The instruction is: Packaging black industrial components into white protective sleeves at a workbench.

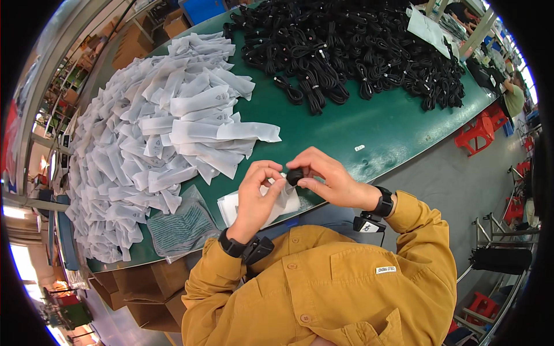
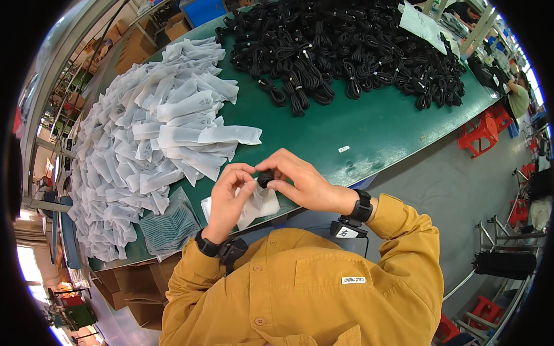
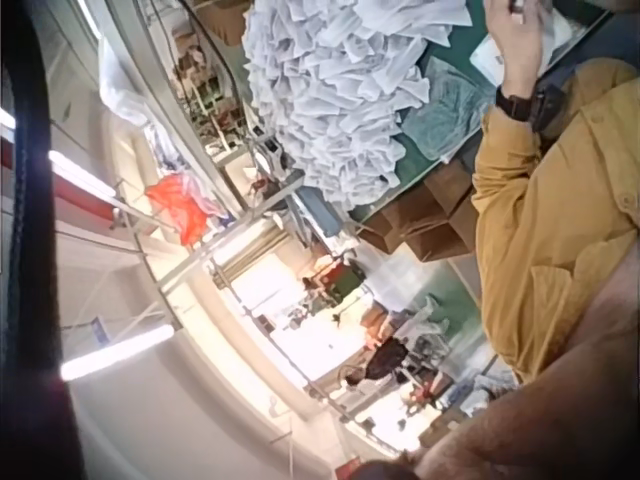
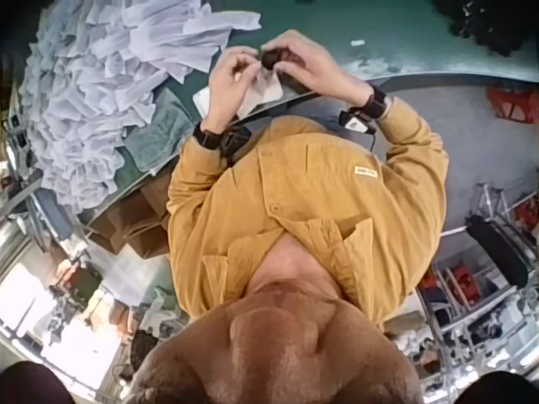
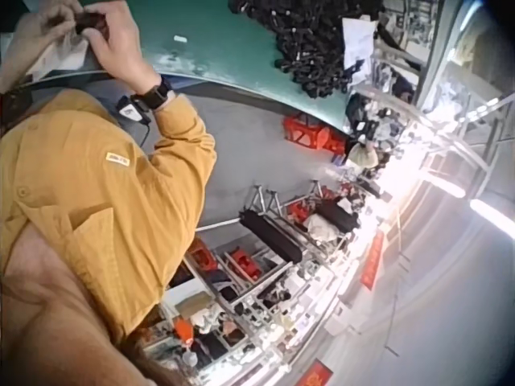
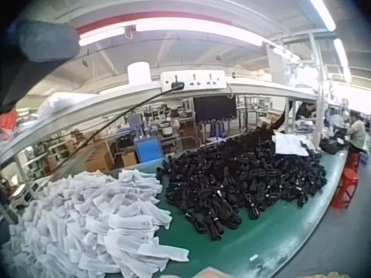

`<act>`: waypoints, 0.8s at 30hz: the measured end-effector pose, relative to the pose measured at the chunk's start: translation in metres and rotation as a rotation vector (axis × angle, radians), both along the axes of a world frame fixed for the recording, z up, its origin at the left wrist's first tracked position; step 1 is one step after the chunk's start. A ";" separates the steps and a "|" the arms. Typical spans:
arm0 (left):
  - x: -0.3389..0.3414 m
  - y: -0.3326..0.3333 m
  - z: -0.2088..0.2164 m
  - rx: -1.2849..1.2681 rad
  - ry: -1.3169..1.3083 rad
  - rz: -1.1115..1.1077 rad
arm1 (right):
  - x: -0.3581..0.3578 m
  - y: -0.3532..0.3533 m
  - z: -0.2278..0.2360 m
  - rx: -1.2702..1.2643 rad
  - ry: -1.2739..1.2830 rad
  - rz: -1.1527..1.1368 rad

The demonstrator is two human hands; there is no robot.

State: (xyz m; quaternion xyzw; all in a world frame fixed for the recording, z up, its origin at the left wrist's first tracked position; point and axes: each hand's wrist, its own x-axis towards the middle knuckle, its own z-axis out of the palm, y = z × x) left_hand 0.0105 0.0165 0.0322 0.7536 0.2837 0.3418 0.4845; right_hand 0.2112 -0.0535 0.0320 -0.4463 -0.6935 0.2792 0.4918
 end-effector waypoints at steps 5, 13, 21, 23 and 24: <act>-0.005 0.028 0.016 -0.536 -0.289 -0.055 | -0.003 0.019 0.024 -0.017 0.074 0.015; -0.032 0.086 0.074 0.134 -0.289 0.495 | 0.078 0.105 -0.019 0.027 -0.820 -0.675; -0.009 -0.005 -0.033 0.290 0.222 -0.041 | 0.100 0.106 -0.049 -0.111 -0.896 -0.728; -0.004 -0.013 -0.044 0.512 0.280 -0.019 | 0.102 0.088 -0.043 -0.148 -0.841 -0.687; -0.003 -0.014 -0.048 0.508 0.279 -0.015 | 0.101 0.077 -0.038 -0.180 -0.783 -0.650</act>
